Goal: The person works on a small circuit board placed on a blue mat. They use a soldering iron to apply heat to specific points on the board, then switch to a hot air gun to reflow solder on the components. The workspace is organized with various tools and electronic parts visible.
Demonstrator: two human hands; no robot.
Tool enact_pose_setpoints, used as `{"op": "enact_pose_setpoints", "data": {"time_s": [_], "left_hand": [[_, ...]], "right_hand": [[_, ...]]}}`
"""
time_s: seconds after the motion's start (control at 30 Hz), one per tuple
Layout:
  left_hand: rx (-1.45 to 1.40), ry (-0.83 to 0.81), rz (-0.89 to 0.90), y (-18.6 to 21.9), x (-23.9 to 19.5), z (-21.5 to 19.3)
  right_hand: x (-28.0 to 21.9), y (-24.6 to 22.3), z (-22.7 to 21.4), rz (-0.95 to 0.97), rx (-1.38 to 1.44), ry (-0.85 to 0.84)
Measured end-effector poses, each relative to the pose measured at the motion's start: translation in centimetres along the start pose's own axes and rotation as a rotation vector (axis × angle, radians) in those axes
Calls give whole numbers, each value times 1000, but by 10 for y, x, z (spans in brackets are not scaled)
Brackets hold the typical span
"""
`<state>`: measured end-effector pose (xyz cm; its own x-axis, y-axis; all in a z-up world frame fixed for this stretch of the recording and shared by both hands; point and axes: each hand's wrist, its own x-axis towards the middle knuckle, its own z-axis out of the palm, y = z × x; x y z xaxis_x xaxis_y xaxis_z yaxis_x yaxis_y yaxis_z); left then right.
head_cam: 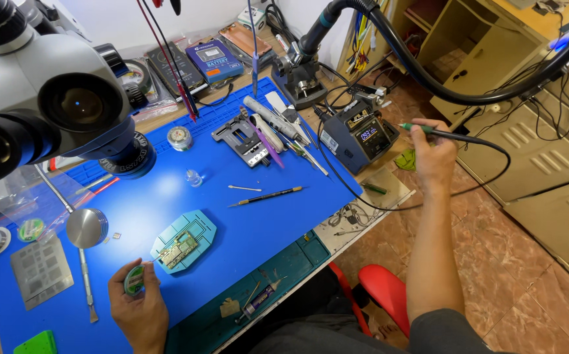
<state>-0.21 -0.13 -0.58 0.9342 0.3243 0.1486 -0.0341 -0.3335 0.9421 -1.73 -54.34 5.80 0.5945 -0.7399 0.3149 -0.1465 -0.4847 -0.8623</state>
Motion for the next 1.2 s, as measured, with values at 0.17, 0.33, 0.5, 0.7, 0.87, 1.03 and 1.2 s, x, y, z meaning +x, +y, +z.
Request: {"op": "enact_pose_setpoints", "data": {"time_s": [0.17, 0.33, 0.5, 0.7, 0.87, 1.03, 1.2], "left_hand": [[-31, 3, -18, 1, -1, 0], [-28, 3, -40, 0, -1, 0], [-19, -7, -19, -2, 0, 1], [-4, -8, -39, 3, -1, -2], [-41, -32, -60, 2, 1, 0], [-22, -37, -38, 2, 1, -4], [-5, -31, -27, -2, 1, -4]], "right_hand": [[3, -45, 12, 124, -103, -224], [22, -21, 9, 102, -163, -281], [21, -38, 6, 204, -39, -252], [34, 4, 29, 325, -61, -50], [32, 6, 32, 275, 15, -67], [27, 3, 26, 45, -13, -159], [31, 6, 13, -183, -105, -279]]}}
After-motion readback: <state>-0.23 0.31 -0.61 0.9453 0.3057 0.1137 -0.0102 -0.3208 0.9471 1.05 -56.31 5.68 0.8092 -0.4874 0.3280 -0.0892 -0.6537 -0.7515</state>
